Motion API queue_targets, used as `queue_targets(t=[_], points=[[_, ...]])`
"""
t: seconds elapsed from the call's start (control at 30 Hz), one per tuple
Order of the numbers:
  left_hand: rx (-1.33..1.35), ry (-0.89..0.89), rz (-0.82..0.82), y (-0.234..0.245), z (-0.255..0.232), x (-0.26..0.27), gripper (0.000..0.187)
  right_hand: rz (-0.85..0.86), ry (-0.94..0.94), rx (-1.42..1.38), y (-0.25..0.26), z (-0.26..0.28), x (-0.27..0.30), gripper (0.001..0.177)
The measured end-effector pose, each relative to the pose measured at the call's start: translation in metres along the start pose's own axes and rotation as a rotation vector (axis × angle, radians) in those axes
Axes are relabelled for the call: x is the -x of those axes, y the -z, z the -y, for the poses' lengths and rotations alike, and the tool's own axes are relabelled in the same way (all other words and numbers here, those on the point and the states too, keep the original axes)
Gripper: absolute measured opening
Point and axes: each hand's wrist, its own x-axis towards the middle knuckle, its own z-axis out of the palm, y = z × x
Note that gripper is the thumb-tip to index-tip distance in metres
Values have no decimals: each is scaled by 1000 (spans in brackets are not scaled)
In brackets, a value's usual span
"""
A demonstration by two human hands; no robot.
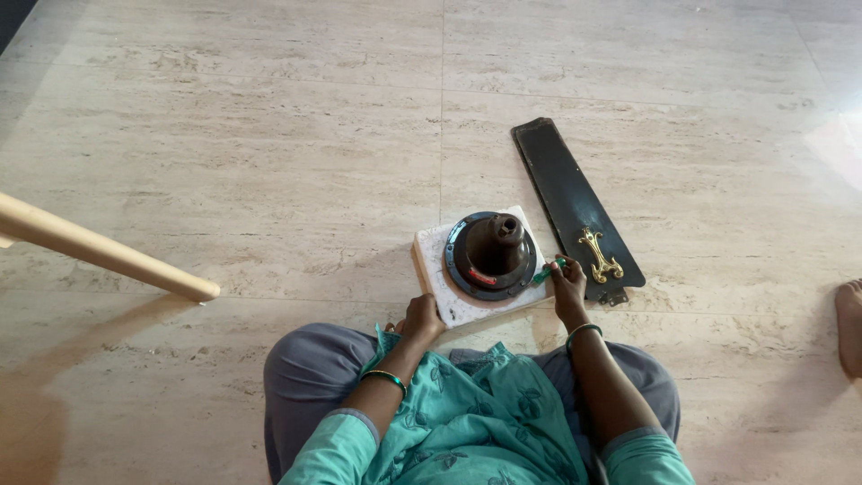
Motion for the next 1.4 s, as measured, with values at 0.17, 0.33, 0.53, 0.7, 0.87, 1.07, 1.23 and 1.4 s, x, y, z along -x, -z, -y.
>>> queue_targets(t=[0.17,0.33,0.53,0.7,0.87,1.07,1.23,1.4], points=[[11,-47,36,10,2,-1,54,-111,150,107,4,41,29,31],[50,-16,100,15,4,-6,51,-35,468,77,-5,71,65,32],[37,-61,90,18,4,-2,52,-2,588,151,-18,76,77,36],[51,-59,93,18,5,0,52,-80,618,287,-24,75,76,36],[52,-42,108,21,3,-2,52,-185,611,407,-28,78,73,36],[38,-72,101,22,3,-3,49,-268,684,566,-36,90,78,39],[58,-99,92,22,4,-1,50,-274,599,713,-49,101,85,44],[43,-96,95,21,4,-3,50,-155,773,665,-56,111,87,34]])
